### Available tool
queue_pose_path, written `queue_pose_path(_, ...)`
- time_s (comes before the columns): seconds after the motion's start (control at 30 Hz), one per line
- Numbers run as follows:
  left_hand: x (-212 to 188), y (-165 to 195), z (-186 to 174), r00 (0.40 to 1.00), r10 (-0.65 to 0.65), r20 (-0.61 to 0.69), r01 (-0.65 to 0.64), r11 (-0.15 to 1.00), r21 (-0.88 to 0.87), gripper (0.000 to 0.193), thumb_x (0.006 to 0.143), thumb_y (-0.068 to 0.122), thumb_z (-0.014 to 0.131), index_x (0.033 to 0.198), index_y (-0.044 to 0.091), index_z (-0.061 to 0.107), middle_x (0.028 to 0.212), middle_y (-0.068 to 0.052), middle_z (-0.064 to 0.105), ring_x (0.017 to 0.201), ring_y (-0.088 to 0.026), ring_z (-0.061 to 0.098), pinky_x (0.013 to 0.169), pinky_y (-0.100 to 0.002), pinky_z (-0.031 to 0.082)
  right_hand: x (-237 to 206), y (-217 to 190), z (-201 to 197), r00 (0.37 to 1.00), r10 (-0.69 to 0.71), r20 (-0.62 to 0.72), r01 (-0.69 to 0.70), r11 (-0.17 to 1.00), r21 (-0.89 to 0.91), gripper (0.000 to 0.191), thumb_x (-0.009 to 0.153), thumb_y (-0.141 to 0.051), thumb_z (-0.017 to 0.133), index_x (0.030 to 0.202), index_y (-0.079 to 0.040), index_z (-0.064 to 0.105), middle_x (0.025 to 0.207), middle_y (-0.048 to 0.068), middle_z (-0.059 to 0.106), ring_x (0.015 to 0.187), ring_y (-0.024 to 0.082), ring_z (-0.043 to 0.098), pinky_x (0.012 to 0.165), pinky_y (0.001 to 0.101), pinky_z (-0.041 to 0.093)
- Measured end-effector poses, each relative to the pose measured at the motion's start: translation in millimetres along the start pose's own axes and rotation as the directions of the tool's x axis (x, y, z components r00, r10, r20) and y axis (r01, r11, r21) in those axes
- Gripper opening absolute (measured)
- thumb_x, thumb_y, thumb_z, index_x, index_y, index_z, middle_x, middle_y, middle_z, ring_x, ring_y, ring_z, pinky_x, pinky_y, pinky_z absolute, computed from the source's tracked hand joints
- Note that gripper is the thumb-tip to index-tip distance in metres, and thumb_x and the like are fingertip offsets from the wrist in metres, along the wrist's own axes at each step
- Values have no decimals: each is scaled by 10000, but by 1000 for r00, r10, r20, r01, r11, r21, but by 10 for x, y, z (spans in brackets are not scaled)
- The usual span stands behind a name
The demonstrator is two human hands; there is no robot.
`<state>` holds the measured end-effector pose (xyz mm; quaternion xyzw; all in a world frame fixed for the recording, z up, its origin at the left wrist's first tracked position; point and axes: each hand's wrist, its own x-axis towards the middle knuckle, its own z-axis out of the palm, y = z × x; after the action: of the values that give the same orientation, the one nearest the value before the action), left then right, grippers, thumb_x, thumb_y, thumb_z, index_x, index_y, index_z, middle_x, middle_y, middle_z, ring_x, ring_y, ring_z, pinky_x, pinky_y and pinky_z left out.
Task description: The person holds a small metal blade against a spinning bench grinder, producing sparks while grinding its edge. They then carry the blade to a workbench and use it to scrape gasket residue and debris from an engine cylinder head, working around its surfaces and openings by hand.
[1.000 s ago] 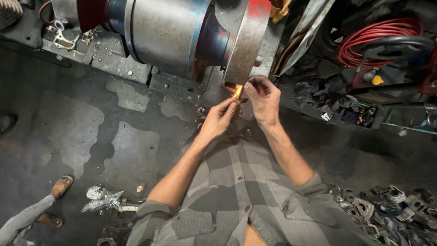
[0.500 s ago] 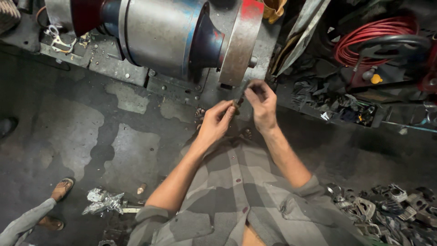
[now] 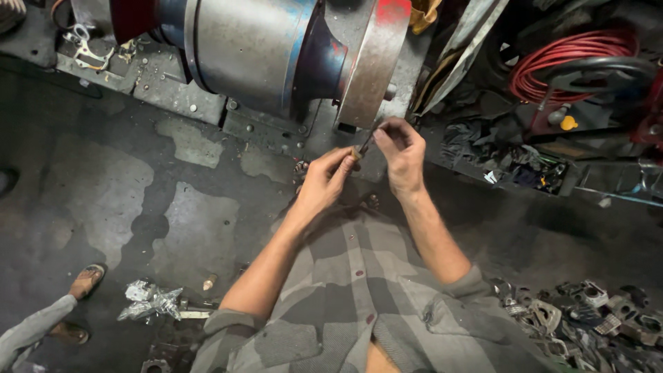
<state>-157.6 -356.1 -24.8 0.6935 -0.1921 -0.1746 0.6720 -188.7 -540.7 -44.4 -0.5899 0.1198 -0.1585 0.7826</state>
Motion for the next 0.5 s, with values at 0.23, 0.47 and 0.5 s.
queue_pose_path(0.23,25,-501,65,988,-133,84,147,971,-190,358,1095,250,570,1347,14,666,1003,-28,711,907,-76,619,798,-258,522,13,-109,181,999,30,-29,-31,999,-30,192,990,-63,716,1116,62,643,971,72,690,837,130,678,769,281,578)
queue_pose_path(0.47,18,-515,137,975,-199,103,221,929,-295,387,1086,271,552,1371,25,643,995,-1,697,890,-58,624,784,-244,546,5,-157,245,998,19,-67,-24,997,-73,209,1001,-91,716,1124,64,648,980,61,687,838,111,669,749,268,591)
queue_pose_path(0.5,5,-492,143,977,-182,110,208,928,-309,388,1092,274,544,1369,22,646,1004,8,686,901,-55,627,794,-243,552,1,-164,249,997,20,-72,-26,996,-90,210,1000,-92,718,1121,64,650,978,59,687,835,109,667,738,265,587)
